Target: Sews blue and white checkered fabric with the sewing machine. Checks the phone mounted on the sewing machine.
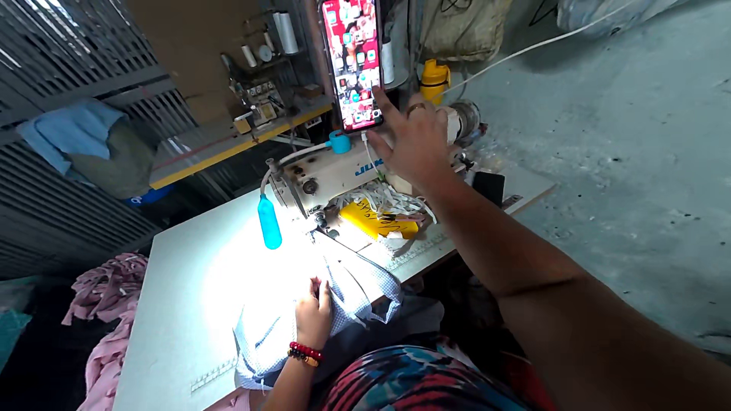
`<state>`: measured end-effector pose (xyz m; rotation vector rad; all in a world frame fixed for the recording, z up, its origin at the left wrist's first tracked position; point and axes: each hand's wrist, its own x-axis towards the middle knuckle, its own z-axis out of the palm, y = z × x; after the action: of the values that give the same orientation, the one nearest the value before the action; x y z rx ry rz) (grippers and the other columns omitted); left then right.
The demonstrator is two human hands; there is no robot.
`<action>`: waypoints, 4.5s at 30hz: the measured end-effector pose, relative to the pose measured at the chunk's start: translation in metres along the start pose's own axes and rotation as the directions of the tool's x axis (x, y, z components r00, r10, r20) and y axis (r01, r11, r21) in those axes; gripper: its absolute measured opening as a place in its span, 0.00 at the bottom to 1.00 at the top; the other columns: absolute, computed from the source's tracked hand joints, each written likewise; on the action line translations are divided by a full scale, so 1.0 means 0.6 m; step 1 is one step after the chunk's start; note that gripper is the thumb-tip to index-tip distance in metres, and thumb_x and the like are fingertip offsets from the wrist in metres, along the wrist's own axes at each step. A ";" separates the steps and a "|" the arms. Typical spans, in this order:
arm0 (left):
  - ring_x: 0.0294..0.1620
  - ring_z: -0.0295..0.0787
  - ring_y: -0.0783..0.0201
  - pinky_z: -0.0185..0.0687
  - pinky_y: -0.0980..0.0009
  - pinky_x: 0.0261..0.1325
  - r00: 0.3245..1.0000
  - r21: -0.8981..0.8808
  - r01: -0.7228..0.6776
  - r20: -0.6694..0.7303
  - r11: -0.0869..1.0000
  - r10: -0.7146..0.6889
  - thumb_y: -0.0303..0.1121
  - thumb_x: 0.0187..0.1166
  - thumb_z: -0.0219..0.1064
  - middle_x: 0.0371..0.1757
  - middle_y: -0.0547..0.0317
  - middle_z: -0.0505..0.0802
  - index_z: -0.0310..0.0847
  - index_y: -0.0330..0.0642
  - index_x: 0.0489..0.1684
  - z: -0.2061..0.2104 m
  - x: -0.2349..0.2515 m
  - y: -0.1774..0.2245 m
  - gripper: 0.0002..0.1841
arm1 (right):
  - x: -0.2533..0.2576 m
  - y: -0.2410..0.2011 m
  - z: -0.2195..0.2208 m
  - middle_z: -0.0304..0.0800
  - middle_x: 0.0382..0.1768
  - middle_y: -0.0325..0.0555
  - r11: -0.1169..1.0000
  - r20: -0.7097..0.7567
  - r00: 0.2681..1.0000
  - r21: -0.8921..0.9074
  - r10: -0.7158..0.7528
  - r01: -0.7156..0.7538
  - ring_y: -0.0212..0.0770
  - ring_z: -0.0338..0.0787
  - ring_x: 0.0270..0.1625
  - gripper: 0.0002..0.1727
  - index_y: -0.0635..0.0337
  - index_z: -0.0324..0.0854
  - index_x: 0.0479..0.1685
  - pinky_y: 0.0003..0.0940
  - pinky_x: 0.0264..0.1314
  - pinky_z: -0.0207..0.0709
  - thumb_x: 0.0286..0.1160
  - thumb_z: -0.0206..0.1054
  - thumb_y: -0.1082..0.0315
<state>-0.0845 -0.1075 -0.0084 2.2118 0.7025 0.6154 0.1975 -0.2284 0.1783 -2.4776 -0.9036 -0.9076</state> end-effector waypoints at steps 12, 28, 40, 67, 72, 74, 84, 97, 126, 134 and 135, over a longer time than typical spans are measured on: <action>0.26 0.89 0.69 0.87 0.74 0.32 0.828 -0.518 0.551 0.245 0.654 -0.504 0.30 0.90 0.60 0.30 0.55 0.91 0.79 0.30 0.49 -0.024 0.008 0.052 0.09 | -0.323 -0.169 0.042 0.90 0.53 0.63 0.841 0.686 0.706 0.477 -0.176 -0.253 0.60 0.89 0.60 0.25 0.70 0.79 0.68 0.57 0.65 0.81 0.78 0.71 0.62; 0.23 0.87 0.73 0.87 0.75 0.31 0.851 -0.460 0.526 0.295 0.715 -0.436 0.36 0.92 0.57 0.29 0.61 0.90 0.77 0.35 0.54 -0.052 -0.037 0.052 0.11 | -0.394 -0.185 0.009 0.92 0.49 0.61 0.702 0.756 0.645 0.520 -0.112 -0.487 0.56 0.93 0.52 0.15 0.68 0.84 0.62 0.56 0.60 0.83 0.87 0.61 0.68; 0.40 0.87 0.68 0.82 0.66 0.50 0.654 -0.159 -0.089 0.735 0.983 0.178 0.34 0.86 0.60 0.41 0.56 0.92 0.89 0.37 0.48 -0.028 -0.110 0.073 0.13 | -0.431 -0.138 -0.012 0.90 0.41 0.52 0.723 0.646 0.763 0.538 -0.023 -0.433 0.47 0.88 0.44 0.14 0.61 0.93 0.55 0.47 0.50 0.83 0.82 0.68 0.64; 0.57 0.91 0.38 0.83 0.41 0.60 0.958 0.432 -0.284 0.166 0.856 0.234 0.31 0.84 0.60 0.60 0.37 0.91 0.81 0.33 0.71 -0.068 -0.022 -0.011 0.20 | -0.440 -0.167 -0.038 0.91 0.46 0.66 0.880 0.719 0.514 0.436 -0.468 0.190 0.61 0.94 0.47 0.15 0.76 0.85 0.57 0.53 0.46 0.88 0.80 0.59 0.76; 0.84 0.73 0.46 0.65 0.35 0.79 0.910 0.354 -0.278 0.395 0.893 0.127 0.50 0.91 0.50 0.86 0.52 0.76 0.72 0.48 0.86 -0.022 -0.004 -0.001 0.28 | -0.448 -0.159 -0.032 0.91 0.40 0.68 0.857 0.615 0.612 0.460 -0.497 0.233 0.62 0.95 0.38 0.16 0.78 0.86 0.55 0.52 0.38 0.88 0.75 0.61 0.77; 0.84 0.72 0.45 0.67 0.35 0.77 0.908 0.377 -0.293 0.398 0.879 0.133 0.52 0.91 0.50 0.84 0.52 0.78 0.74 0.52 0.85 -0.028 0.002 -0.003 0.28 | -0.452 -0.157 -0.021 0.91 0.35 0.65 0.837 0.529 0.668 0.464 -0.524 0.289 0.60 0.95 0.32 0.13 0.77 0.88 0.50 0.49 0.31 0.88 0.70 0.65 0.78; 0.85 0.69 0.40 0.61 0.34 0.81 0.910 0.398 -0.323 0.381 0.858 0.165 0.51 0.91 0.50 0.84 0.47 0.77 0.73 0.54 0.86 -0.035 0.057 -0.032 0.27 | -0.408 -0.177 0.021 0.88 0.34 0.60 0.838 0.514 0.685 0.468 -0.517 0.281 0.55 0.92 0.31 0.11 0.75 0.88 0.46 0.45 0.30 0.87 0.69 0.70 0.76; 0.89 0.65 0.45 0.53 0.38 0.87 0.851 0.387 -0.415 0.486 0.824 0.201 0.57 0.91 0.44 0.88 0.48 0.73 0.69 0.60 0.89 -0.044 0.155 -0.085 0.30 | -0.336 -0.214 0.054 0.87 0.41 0.62 0.897 0.710 0.548 0.357 -0.442 0.262 0.58 0.93 0.40 0.06 0.74 0.85 0.45 0.49 0.38 0.87 0.74 0.66 0.81; 0.81 0.77 0.36 0.41 0.19 0.82 0.975 0.572 -0.137 0.220 0.808 0.009 0.63 0.86 0.44 0.75 0.45 0.87 0.80 0.50 0.80 -0.092 0.020 -0.081 0.36 | -0.248 -0.261 0.143 0.79 0.72 0.70 0.929 0.802 0.480 0.357 -0.356 0.092 0.67 0.80 0.75 0.21 0.69 0.79 0.72 0.62 0.73 0.75 0.83 0.57 0.75; 0.83 0.70 0.32 0.61 0.42 0.85 0.977 0.575 0.095 0.103 0.813 -0.187 0.27 0.80 0.65 0.78 0.22 0.76 0.72 0.21 0.76 -0.183 0.076 -0.058 0.26 | -0.251 -0.265 0.142 0.76 0.76 0.70 0.940 0.830 0.453 0.334 -0.325 0.063 0.68 0.77 0.78 0.22 0.70 0.78 0.74 0.63 0.76 0.73 0.81 0.59 0.76; 0.73 0.81 0.33 0.72 0.41 0.77 0.987 0.471 0.070 0.097 0.879 -0.131 0.28 0.78 0.66 0.67 0.24 0.85 0.79 0.22 0.68 -0.144 0.060 -0.030 0.22 | -0.251 -0.262 0.141 0.78 0.73 0.70 0.935 0.813 0.483 0.351 -0.327 0.042 0.67 0.79 0.75 0.21 0.70 0.79 0.72 0.62 0.74 0.75 0.81 0.60 0.76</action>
<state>-0.1160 -0.0316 0.0397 2.6052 0.9726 0.2628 0.0415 -0.1367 0.0311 -2.5168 -1.4911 0.5658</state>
